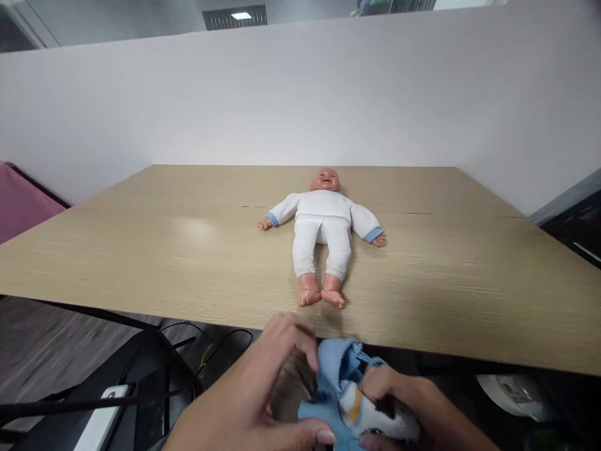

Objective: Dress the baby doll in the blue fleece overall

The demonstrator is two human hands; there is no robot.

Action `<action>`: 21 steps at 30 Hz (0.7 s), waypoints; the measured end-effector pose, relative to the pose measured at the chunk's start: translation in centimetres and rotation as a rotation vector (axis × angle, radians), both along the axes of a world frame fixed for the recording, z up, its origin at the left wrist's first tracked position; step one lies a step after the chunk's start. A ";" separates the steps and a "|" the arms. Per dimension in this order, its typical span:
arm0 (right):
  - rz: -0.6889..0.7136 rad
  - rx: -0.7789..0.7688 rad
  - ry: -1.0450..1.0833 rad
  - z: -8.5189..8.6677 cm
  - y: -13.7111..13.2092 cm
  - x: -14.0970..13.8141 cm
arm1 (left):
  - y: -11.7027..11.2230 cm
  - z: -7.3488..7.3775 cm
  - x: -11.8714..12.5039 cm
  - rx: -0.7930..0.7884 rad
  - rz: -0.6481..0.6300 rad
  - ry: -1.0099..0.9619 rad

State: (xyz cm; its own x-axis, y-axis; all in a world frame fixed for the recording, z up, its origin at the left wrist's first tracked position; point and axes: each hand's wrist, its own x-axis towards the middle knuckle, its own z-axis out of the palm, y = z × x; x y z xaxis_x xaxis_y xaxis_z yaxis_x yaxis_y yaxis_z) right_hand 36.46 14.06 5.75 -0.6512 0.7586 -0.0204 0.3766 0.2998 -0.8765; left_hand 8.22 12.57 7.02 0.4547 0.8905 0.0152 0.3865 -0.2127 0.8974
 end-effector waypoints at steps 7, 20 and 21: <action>-0.044 0.114 0.123 8.1 5.7 -1.4 | 8.8 4.1 0.9 0.009 -0.405 -0.278; 0.358 -0.127 0.525 8.4 18.7 0.4 | 20.3 8.5 -1.0 0.108 -0.550 -0.273; 0.343 -0.169 0.517 8.7 19.6 0.2 | 21.0 8.5 -1.1 0.072 -0.529 -0.277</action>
